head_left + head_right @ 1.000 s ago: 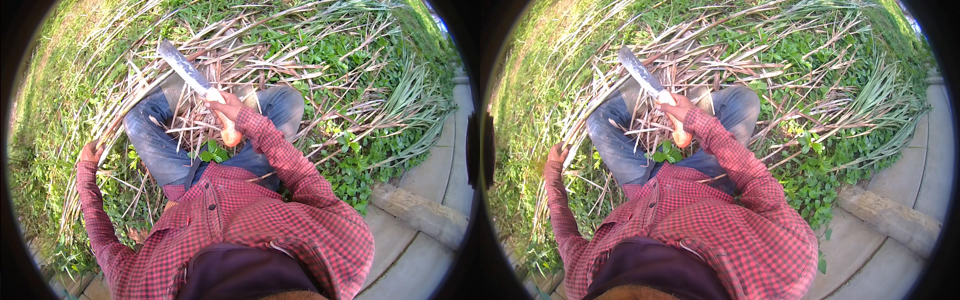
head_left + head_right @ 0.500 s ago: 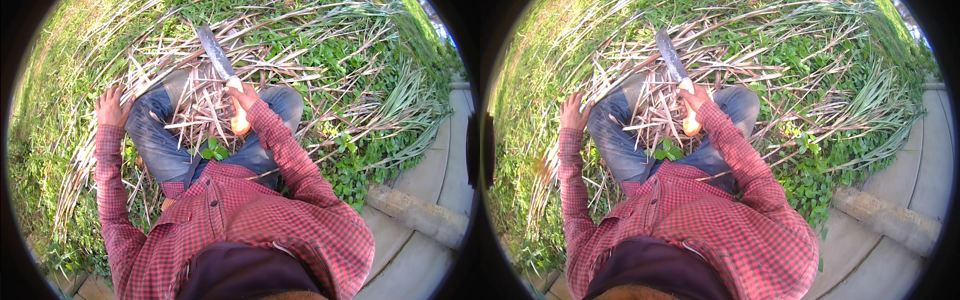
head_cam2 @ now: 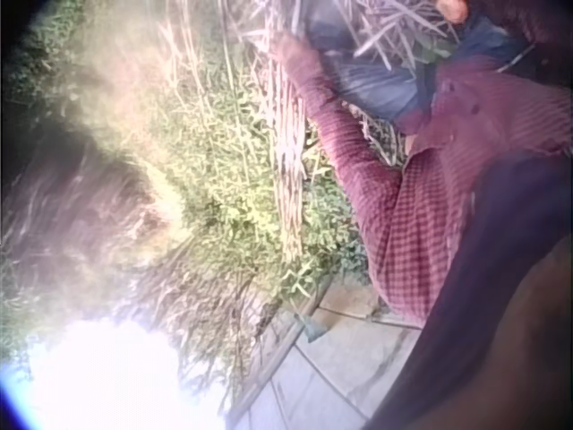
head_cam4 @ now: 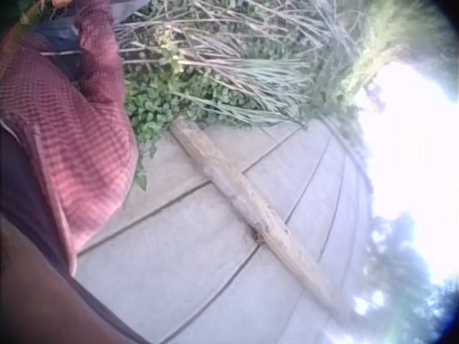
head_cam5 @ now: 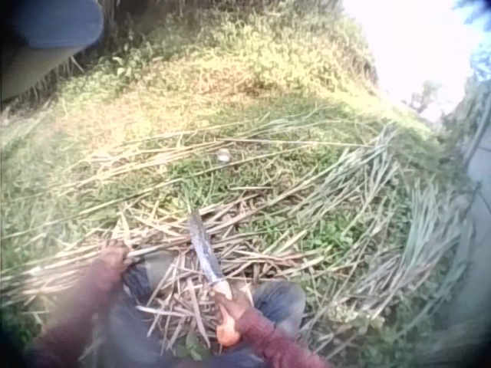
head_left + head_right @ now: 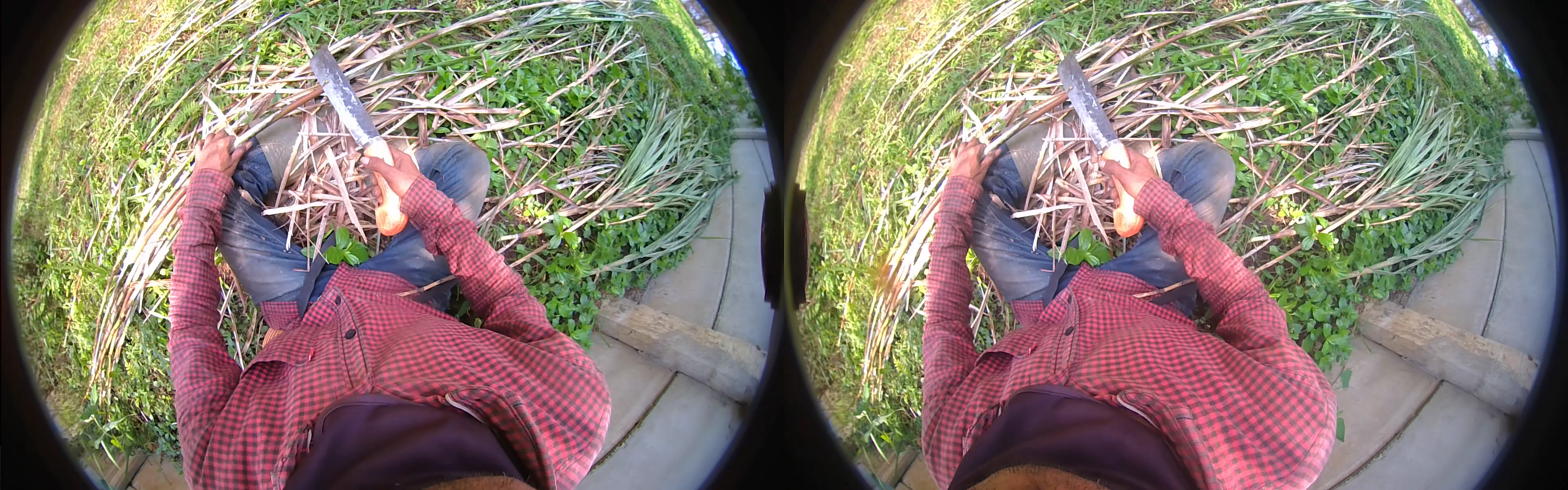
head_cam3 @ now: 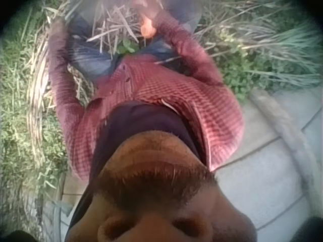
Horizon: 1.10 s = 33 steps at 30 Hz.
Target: The person sits on the ground and uses a machete to chop long, thin sticks into smaller pieces. They hold the sticks with one hand and strike them with the tool in the other, accumulating a pile of cut debris.
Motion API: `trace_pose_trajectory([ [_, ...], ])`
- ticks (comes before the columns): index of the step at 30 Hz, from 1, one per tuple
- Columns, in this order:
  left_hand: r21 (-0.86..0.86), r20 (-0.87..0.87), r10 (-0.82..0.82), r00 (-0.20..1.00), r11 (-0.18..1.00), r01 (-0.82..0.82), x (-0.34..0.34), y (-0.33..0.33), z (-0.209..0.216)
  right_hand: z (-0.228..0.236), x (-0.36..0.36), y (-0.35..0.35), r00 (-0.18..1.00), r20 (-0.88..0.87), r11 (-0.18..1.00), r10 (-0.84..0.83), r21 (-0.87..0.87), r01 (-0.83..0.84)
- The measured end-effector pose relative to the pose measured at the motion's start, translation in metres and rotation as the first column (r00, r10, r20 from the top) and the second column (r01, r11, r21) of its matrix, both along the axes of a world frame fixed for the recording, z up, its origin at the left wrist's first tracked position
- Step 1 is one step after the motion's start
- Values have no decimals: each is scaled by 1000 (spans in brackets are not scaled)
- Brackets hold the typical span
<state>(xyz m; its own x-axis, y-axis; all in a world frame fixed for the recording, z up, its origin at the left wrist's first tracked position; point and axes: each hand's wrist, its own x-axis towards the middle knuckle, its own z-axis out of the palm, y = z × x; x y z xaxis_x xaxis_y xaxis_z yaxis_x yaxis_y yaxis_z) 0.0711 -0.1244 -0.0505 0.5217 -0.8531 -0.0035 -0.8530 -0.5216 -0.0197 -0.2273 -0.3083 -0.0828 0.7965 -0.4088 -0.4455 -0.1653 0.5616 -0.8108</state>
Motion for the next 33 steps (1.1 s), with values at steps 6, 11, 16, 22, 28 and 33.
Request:
trace_pose_trajectory([
  [6,-109,-271,-67,960,993,38,18,2,-7,4,-6,-36,946,-88,949,-313,-81,306],
  [11,-71,-347,19,938,996,-47,23,0,-10,11,-10,-18,955,-158,960,-251,-171,224],
  [16,-158,-255,-17,967,987,-24,17,4,-9,28,-29,10,995,-37,993,90,74,-87],
  [22,-63,-190,29,981,997,-42,5,0,2,24,-22,-24,931,-125,939,-343,-51,339],
  [28,-168,32,-76,997,983,80,-12,-5,8,17,-27,-9,995,7,986,-100,-131,100],
  [33,-206,203,-146,968,960,189,-14,2,13,26,-31,7,995,55,995,-82,65,78],
])
